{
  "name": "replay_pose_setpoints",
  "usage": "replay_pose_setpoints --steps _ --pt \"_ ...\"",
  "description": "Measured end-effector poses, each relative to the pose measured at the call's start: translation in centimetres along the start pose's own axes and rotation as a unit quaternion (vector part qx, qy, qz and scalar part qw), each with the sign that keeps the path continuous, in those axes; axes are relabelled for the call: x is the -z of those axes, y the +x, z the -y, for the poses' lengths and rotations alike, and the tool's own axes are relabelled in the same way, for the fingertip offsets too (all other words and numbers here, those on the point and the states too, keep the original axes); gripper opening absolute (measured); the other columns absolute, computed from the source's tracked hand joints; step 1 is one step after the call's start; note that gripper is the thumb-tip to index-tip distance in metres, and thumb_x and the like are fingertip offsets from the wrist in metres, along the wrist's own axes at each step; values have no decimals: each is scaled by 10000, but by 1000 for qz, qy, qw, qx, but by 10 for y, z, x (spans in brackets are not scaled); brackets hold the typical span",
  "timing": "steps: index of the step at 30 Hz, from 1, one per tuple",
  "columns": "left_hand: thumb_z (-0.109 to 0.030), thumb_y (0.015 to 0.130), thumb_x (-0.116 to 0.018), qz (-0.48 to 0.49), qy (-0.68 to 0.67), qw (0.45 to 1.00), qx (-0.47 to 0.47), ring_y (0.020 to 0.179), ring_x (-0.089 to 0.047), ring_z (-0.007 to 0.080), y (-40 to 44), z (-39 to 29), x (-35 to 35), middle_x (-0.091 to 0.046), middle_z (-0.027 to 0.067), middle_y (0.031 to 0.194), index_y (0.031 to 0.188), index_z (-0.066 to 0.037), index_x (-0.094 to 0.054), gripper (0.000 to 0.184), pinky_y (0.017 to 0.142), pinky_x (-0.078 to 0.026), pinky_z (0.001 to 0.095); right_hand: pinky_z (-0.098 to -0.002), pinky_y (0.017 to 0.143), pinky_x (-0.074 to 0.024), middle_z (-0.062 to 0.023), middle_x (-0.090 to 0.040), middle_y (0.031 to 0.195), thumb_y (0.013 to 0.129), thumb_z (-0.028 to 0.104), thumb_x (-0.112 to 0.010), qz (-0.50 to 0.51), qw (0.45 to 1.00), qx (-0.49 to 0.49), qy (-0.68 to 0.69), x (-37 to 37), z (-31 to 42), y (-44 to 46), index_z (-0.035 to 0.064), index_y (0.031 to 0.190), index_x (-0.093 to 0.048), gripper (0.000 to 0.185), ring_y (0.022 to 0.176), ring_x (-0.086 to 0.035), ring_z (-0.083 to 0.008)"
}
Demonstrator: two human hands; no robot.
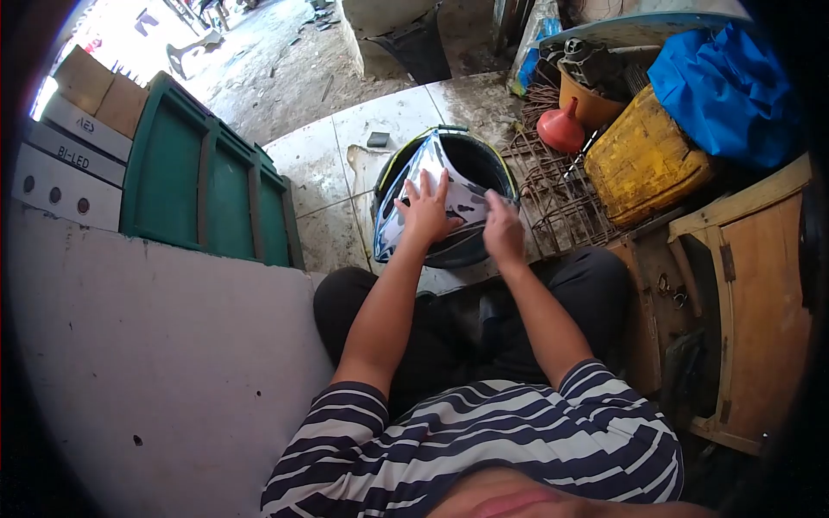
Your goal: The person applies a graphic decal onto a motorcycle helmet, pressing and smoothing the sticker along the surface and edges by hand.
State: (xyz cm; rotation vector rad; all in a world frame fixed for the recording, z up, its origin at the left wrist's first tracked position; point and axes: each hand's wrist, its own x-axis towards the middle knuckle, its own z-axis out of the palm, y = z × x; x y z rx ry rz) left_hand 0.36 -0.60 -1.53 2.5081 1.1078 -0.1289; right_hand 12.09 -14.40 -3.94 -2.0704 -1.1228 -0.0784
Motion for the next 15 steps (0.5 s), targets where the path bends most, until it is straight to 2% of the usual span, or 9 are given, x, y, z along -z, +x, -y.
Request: replay_pose_setpoints --steps 1,2,4,7,11,15 --pt "-522 760 -878 1 0 1000 1 1544 -156 567 0 0 0 -114 226 1733 1687 -317 -101 1226 1121 -256 797 -500 902 -535 -232 -726 1034 961 -8 -501 10 998 61 9 -7 3 -8 17 1253 -669 338 1015 -675 -418" --pt "-522 761 -877 2 1 1000 2 1544 -156 567 1 0 -1 -115 225 1733 1687 -315 -101 1226 1120 -257 797 -498 900 -538 -231 -727 1070 947 -19 -531 32 995 90 14 -7 1 -18 13 1246 -675 334 1023 -676 -417" --pt "-520 763 -876 1 -1 1000 0 1544 -154 569 1 -1 2 -113 225 1734 1688 -311 -101 1225 1121 -258 796 -500 906 -538 -233 -724 1108 929 -33 -564 7 999 7 40 -9 -3 -12 5 1259 -670 350 1026 -675 -418" --pt "-520 762 -876 4 2 1000 2 1543 -153 571 -4 0 -1 -112 226 1734 1688 -306 -104 1225 1121 -259 795 -494 923 -532 -225 -722 1067 930 -21 -574 -16 997 -72 -9 3 -10 6 -2 1274 -662 356 1033 -673 -419" --pt "-513 760 -876 0 1 1000 3 1544 -160 566 1 -3 3 -124 225 1732 1687 -305 -114 1218 1120 -265 793 -482 916 -530 -234 -717 1037 958 12 -532 43 994 104 2 -10 1 -19 -25 1258 -658 328 1038 -662 -419" --pt "-511 759 -876 -10 0 1000 -2 1543 -162 568 -4 -2 3 -123 225 1732 1687 -307 -116 1217 1122 -263 790 -485 902 -527 -225 -713 1043 946 2 -531 -37 998 15 -50 -4 -20 9 -34 1234 -660 317 998 -655 -423"
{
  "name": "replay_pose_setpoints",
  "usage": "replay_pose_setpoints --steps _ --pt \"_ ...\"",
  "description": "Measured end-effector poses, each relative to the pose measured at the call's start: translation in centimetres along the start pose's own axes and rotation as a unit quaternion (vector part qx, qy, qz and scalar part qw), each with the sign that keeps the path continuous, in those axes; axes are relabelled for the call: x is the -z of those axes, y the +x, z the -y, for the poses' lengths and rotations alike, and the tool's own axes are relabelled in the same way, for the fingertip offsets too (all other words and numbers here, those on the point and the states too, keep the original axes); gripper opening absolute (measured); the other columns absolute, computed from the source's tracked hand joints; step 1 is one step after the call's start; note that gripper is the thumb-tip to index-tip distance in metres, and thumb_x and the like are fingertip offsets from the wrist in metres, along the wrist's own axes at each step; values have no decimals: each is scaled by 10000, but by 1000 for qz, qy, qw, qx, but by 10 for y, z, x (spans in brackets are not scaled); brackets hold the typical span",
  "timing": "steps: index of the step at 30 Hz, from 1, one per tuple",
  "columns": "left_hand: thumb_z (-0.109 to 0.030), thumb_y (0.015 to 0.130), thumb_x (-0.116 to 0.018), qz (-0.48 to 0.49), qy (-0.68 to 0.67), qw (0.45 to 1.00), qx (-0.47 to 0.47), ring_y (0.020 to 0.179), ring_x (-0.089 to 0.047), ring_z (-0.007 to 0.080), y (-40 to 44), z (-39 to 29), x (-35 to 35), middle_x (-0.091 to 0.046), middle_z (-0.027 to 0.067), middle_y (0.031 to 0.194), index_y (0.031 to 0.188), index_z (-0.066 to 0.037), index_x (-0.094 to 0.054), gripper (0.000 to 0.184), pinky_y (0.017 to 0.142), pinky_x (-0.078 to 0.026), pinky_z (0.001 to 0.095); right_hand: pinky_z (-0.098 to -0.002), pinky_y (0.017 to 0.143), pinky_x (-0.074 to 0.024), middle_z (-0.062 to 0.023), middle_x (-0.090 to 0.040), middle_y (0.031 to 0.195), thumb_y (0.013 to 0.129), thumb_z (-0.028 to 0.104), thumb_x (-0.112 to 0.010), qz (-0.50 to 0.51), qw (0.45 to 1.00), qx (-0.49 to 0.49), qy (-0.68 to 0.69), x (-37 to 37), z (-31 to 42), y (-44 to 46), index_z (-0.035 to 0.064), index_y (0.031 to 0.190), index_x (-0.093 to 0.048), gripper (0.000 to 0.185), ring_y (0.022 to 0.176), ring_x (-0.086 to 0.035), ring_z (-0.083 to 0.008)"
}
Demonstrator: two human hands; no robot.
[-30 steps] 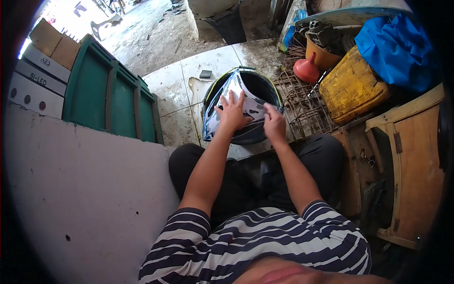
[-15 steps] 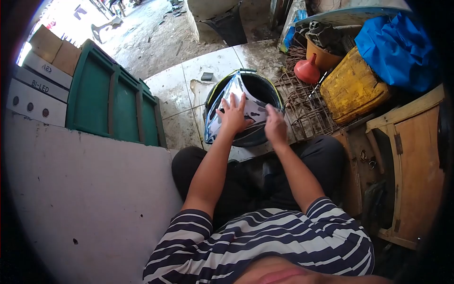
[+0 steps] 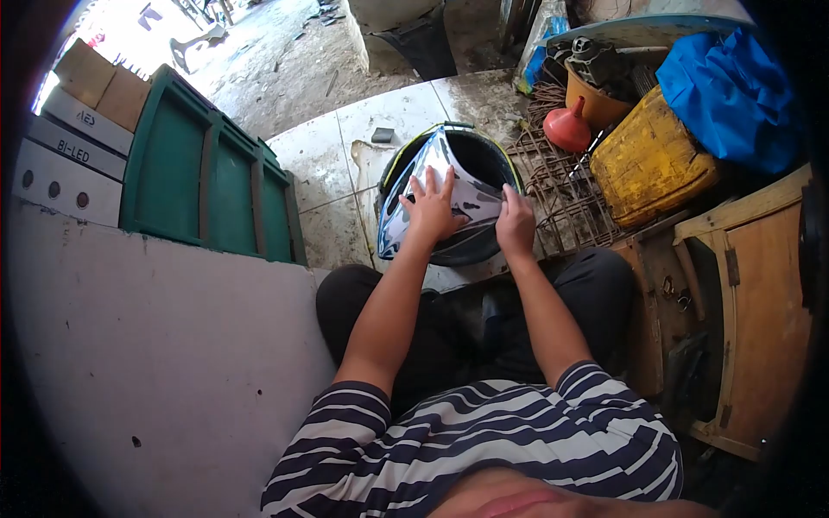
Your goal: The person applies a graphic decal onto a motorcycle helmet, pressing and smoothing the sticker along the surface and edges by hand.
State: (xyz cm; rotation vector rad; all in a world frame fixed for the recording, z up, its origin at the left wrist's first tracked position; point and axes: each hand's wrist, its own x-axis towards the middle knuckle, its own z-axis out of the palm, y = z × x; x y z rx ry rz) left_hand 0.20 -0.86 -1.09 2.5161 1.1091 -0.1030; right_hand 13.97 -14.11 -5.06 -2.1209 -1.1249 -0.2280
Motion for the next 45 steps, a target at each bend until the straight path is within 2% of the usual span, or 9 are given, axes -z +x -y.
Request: replay_pose_setpoints --steps 4,8,14,27,33,36,39,41,45 --pt "-519 755 -878 13 -3 1000 7 1546 -159 565 2 -1 2 -121 224 1733 1687 -309 -115 1223 1126 -260 788 -480 921 -510 -221 -697 1050 950 -20 -480 24 991 123 36 -5 16 -20 -30 1271 -644 361 1048 -622 -404" --pt "-527 751 -880 13 -1 1000 9 1546 -158 565 1 0 -2 -119 225 1734 1687 -309 -116 1228 1127 -261 786 -485 932 -508 -221 -692 1048 949 -22 -486 24 1000 -2 20 -1 1 -5 -26 1284 -638 368 1040 -622 -407" --pt "-532 758 -875 15 0 1000 5 1545 -157 566 5 -1 0 -117 224 1734 1688 -308 -100 1230 1122 -266 790 -480 957 -508 -212 -686 1097 950 -23 -489 49 992 107 35 -5 14 -22 -17 1277 -643 362 1077 -621 -414" --pt "-589 756 -841 21 5 1000 8 1559 -106 557 4 2 -4 -75 203 1747 1691 -316 -79 1237 1140 -220 785 -481 954 -521 -216 -709 1111 971 -1 -493 27 998 -49 15 1 0 -4 -17 1261 -657 333 1080 -642 -410" --pt "-571 768 -844 29 14 999 9 1553 -128 561 7 0 0 -93 213 1742 1690 -302 -89 1221 1137 -231 786 -467 954 -531 -193 -727 1118 913 -34 -589 49 995 82 30 -4 4 -19 35 1226 -694 337 1089 -668 -391" --pt "-576 763 -844 23 10 1000 9 1556 -116 560 3 2 -6 -89 210 1743 1690 -296 -87 1229 1140 -226 785 -478 931 -535 -220 -723 1101 893 -27 -616 -2 995 -94 13 6 -8 -1 33 1247 -684 365 1075 -673 -397" --pt "-581 762 -845 21 8 1000 4 1555 -119 561 4 2 -4 -94 214 1741 1690 -288 -92 1231 1135 -233 787 -497 939 -515 -239 -700 1083 979 43 -504 60 996 -72 4 11 6 -4 -8 1251 -669 322 1034 -645 -433" --pt "-585 767 -841 22 9 1000 7 1555 -125 558 4 1 -3 -96 209 1742 1689 -291 -98 1220 1134 -235 788 -499 949 -516 -232 -703 1079 975 45 -482 57 993 97 42 -2 5 -25 -20 1252 -669 341 1050 -639 -427" --pt "-550 758 -864 15 5 1000 4 1547 -142 572 3 2 -3 -107 228 1736 1690 -302 -85 1240 1128 -245 794 -493 970 -514 -238 -707 1083 975 28 -472 53 996 -70 19 5 -3 -2 -13 1243 -673 337 1077 -640 -430"
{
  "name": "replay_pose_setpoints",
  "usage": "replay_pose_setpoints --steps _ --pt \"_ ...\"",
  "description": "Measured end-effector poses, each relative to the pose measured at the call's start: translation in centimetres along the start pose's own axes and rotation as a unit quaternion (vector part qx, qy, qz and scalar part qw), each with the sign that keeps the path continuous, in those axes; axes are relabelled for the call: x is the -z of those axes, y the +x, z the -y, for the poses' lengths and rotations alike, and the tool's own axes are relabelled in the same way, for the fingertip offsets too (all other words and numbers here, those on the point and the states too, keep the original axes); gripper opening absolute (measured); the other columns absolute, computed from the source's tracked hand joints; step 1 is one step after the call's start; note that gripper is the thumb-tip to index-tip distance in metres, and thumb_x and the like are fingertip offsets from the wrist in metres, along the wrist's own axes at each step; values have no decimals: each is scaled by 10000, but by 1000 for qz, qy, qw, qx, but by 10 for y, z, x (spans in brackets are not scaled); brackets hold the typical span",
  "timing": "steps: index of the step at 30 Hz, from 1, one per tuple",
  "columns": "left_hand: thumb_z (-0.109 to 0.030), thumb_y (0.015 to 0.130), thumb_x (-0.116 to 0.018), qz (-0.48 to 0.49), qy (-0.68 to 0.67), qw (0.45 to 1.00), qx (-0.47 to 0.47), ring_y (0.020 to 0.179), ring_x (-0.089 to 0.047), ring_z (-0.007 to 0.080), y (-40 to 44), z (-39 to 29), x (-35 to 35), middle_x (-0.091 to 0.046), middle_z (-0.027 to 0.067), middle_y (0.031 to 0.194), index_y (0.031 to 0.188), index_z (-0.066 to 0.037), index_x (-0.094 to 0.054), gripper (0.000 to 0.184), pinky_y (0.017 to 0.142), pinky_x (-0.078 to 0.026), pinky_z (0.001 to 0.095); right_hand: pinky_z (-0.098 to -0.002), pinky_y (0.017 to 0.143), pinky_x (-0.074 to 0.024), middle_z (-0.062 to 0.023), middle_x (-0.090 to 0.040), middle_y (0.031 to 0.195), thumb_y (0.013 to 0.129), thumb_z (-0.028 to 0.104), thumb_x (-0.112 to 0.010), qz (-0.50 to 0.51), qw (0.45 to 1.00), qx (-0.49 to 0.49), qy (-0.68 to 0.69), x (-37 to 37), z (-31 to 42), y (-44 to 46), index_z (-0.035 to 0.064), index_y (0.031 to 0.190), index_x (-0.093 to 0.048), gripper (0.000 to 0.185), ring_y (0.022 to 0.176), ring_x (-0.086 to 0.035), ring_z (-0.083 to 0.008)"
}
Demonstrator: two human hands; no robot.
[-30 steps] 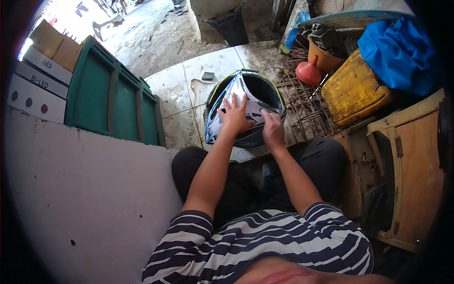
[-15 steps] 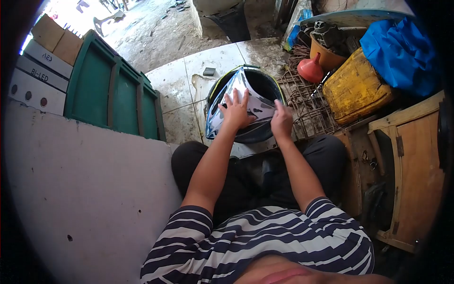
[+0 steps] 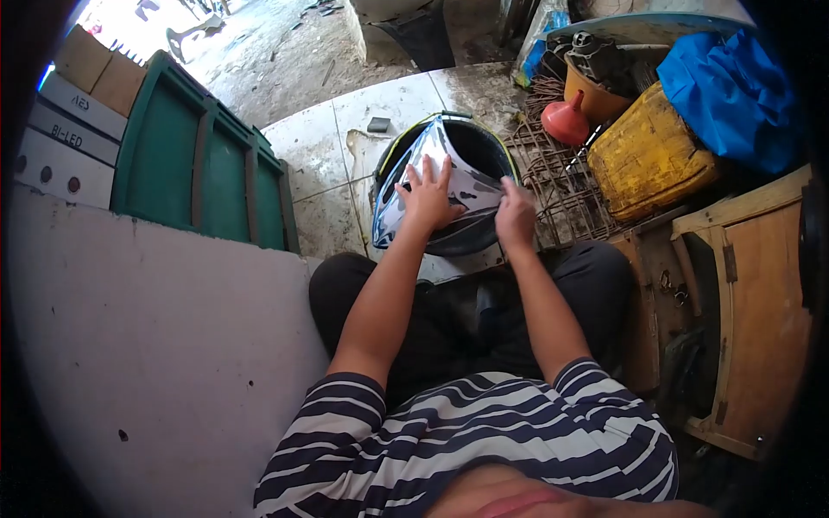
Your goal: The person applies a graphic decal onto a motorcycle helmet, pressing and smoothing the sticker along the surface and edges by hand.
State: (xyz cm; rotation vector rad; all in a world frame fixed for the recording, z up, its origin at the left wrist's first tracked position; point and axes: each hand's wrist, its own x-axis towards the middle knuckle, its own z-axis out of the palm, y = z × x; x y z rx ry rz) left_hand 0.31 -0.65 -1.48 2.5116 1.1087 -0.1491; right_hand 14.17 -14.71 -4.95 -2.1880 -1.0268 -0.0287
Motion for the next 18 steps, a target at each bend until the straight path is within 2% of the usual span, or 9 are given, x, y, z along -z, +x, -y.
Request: replay_pose_setpoints --steps 1,4,5,6,8,11,14,15,18 --pt "-547 761 -863 -6 0 1000 -3 1547 -144 572 -2 0 1 -108 226 1737 1690 -300 -89 1234 1129 -241 794 -492 964 -516 -241 -707 1079 970 17 -473 -44 999 6 22 9 9 4 -9 1225 -677 327 1080 -643 -426" --pt "-571 766 -846 23 2 1000 13 1564 -118 542 1 -3 4 -88 205 1746 1693 -302 -73 1236 1152 -223 774 -474 948 -530 -201 -716 1091 946 1 -550 -8 996 87 -17 -10 6 -9 23 1241 -682 324 1091 -657 -395" --pt "-559 761 -853 19 1 1000 13 1563 -119 543 3 -2 1 -85 206 1746 1694 -303 -69 1245 1151 -224 774 -490 955 -518 -237 -706 1067 977 22 -483 17 990 141 15 -12 9 -19 3 1229 -683 322 1080 -644 -418" --pt "-557 758 -855 13 -2 1000 9 1562 -120 544 4 -2 1 -86 206 1746 1693 -304 -72 1246 1150 -225 776 -490 944 -519 -234 -707 1069 971 18 -504 34 983 177 16 -10 12 -23 2 1223 -685 311 1064 -649 -419" --pt "-555 751 -860 5 -10 1000 7 1561 -124 546 2 0 -2 -88 206 1746 1693 -306 -79 1249 1147 -225 779 -492 933 -521 -232 -709 1073 961 16 -529 8 998 56 20 -8 11 -15 4 1242 -676 317 1041 -653 -425" --pt "-559 750 -859 12 0 1000 10 1556 -130 554 -2 0 -2 -91 206 1744 1690 -311 -91 1239 1139 -229 788 -489 931 -527 -227 -711 1111 969 11 -522 -43 999 11 1 3 6 3 9 1302 -646 355 1040 -656 -422" --pt "-567 754 -853 12 4 1000 9 1556 -130 554 4 -2 3 -88 208 1744 1689 -310 -91 1233 1141 -228 785 -482 941 -524 -225 -710 1135 978 6 -497 6 997 80 6 -8 13 -15 6 1286 -648 343 1062 -657 -412" --pt "-568 756 -851 14 7 1000 10 1556 -129 553 4 -3 3 -87 209 1744 1689 -310 -90 1232 1141 -228 785 -481 953 -521 -232 -706 1142 984 2 -478 2 986 168 12 -11 15 -21 8 1296 -641 352 1077 -654 -411" --pt "-573 757 -851 12 2 1000 10 1558 -127 552 2 0 -1 -87 211 1744 1689 -317 -85 1234 1145 -226 781 -482 954 -520 -238 -704 1133 981 6 -487 -27 997 72 22 -8 7 -10 2 1304 -633 354 1071 -655 -418"
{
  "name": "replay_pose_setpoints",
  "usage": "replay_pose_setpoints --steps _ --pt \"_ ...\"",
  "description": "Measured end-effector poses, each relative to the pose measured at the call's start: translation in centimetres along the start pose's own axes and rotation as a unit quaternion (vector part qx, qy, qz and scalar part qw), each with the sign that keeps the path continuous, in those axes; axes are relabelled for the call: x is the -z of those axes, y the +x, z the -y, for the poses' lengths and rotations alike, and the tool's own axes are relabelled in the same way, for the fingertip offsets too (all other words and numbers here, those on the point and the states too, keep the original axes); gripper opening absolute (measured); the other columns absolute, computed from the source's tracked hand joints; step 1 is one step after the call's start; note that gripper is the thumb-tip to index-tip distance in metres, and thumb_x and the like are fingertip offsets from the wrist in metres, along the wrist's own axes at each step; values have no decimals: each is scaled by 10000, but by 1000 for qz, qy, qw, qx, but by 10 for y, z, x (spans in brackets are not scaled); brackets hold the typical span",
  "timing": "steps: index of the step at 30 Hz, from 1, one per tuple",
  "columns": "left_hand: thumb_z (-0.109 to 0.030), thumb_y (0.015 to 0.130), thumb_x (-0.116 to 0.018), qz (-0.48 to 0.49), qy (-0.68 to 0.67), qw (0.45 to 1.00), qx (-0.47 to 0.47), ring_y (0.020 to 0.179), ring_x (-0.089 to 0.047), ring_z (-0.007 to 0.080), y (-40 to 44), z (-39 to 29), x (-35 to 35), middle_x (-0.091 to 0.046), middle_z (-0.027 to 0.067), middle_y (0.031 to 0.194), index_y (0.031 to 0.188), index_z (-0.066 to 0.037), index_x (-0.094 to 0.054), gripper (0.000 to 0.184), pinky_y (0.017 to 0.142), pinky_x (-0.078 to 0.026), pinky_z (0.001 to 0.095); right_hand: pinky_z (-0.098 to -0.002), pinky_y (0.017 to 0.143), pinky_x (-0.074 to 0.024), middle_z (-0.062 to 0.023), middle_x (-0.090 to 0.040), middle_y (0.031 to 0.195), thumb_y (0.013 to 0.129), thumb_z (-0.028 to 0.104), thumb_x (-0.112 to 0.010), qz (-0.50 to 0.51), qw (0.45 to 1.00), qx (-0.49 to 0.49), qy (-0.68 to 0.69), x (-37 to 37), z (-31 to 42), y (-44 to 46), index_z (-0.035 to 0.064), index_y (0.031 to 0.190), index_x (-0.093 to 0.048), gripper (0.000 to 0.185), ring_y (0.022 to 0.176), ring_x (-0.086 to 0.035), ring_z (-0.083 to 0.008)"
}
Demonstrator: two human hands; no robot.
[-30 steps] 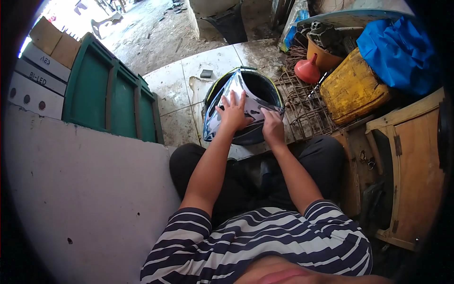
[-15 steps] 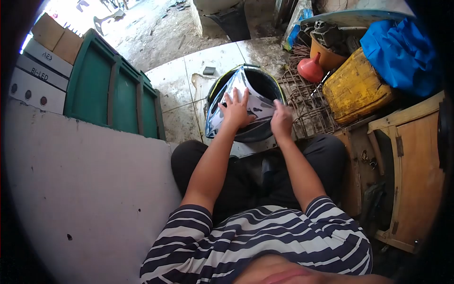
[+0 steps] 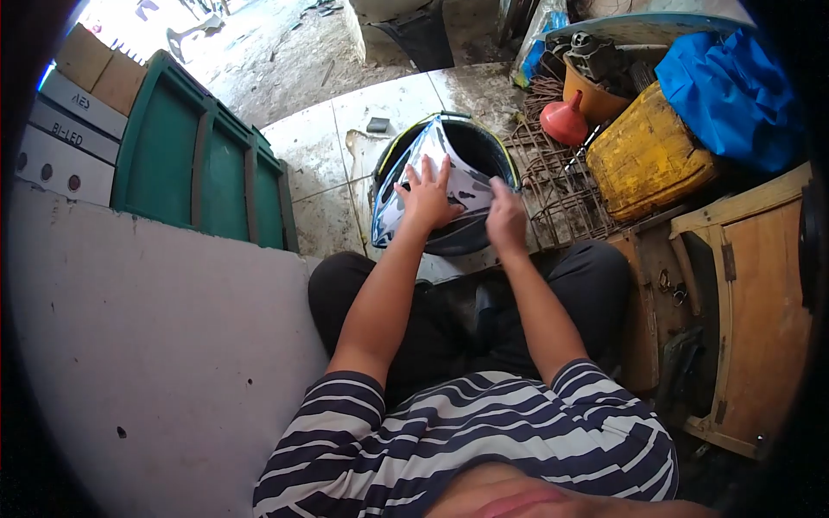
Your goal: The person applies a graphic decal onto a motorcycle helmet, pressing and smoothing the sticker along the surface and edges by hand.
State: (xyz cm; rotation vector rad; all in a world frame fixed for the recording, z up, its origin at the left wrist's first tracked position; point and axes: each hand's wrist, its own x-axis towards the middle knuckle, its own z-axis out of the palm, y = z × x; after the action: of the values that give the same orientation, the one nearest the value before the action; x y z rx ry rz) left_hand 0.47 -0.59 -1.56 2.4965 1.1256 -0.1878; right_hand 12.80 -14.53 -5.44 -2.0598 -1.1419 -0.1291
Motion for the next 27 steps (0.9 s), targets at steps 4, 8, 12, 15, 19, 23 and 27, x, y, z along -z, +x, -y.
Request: replay_pose_setpoints --steps 4,8,12,15,19,23,27 --pt "-570 754 -858 -9 3 1000 -3 1555 -130 557 0 -1 2 -99 216 1741 1688 -317 -98 1231 1140 -235 781 -497 905 -530 -241 -710 1102 971 1 -488 15 997 -47 -64 10 2 10 2 1294 -635 354 1018 -654 -438" --pt "-540 756 -870 -16 -4 1000 -12 1544 -147 574 1 -1 -1 -119 231 1731 1688 -299 -114 1224 1127 -256 788 -502 924 -523 -255 -709 1088 977 10 -483 17 997 69 14 -4 0 -14 5 1327 -631 380 1038 -656 -441" --pt "-539 760 -868 -19 -5 1000 -12 1542 -156 574 -5 2 -1 -116 235 1731 1688 -298 -113 1220 1127 -255 791 -500 906 -530 -261 -694 1093 963 7 -536 -30 997 -72 0 7 -15 8 8 1340 -626 388 1015 -662 -447" --pt "-544 762 -865 -15 -1 1000 -7 1540 -162 576 0 -1 1 -110 234 1733 1688 -303 -115 1216 1126 -251 793 -481 913 -548 -213 -726 1104 926 -31 -588 21 999 -28 -24 -2 1 -11 65 1318 -654 409 1050 -692 -405" --pt "-542 759 -869 -24 -10 1000 -12 1542 -164 571 -1 1 -1 -108 231 1734 1687 -304 -120 1216 1124 -253 793 -486 932 -536 -243 -716 1114 1002 60 -493 7 997 -75 14 6 -4 -2 15 1304 -650 344 1040 -680 -429" --pt "-545 757 -869 -19 1 1000 -10 1541 -167 569 -1 0 0 -108 227 1735 1687 -304 -117 1220 1126 -255 791 -492 920 -541 -246 -716 1118 1002 73 -498 -12 999 -36 -6 -5 -17 -1 24 1299 -653 338 1045 -681 -432" --pt "-539 763 -866 -16 -2 1000 -8 1543 -157 571 -1 -1 0 -121 228 1731 1687 -307 -114 1213 1130 -241 793 -499 926 -536 -252 -712 1103 984 61 -508 4 1000 -8 12 -8 -10 -10 44 1295 -654 344 1050 -671 -437"
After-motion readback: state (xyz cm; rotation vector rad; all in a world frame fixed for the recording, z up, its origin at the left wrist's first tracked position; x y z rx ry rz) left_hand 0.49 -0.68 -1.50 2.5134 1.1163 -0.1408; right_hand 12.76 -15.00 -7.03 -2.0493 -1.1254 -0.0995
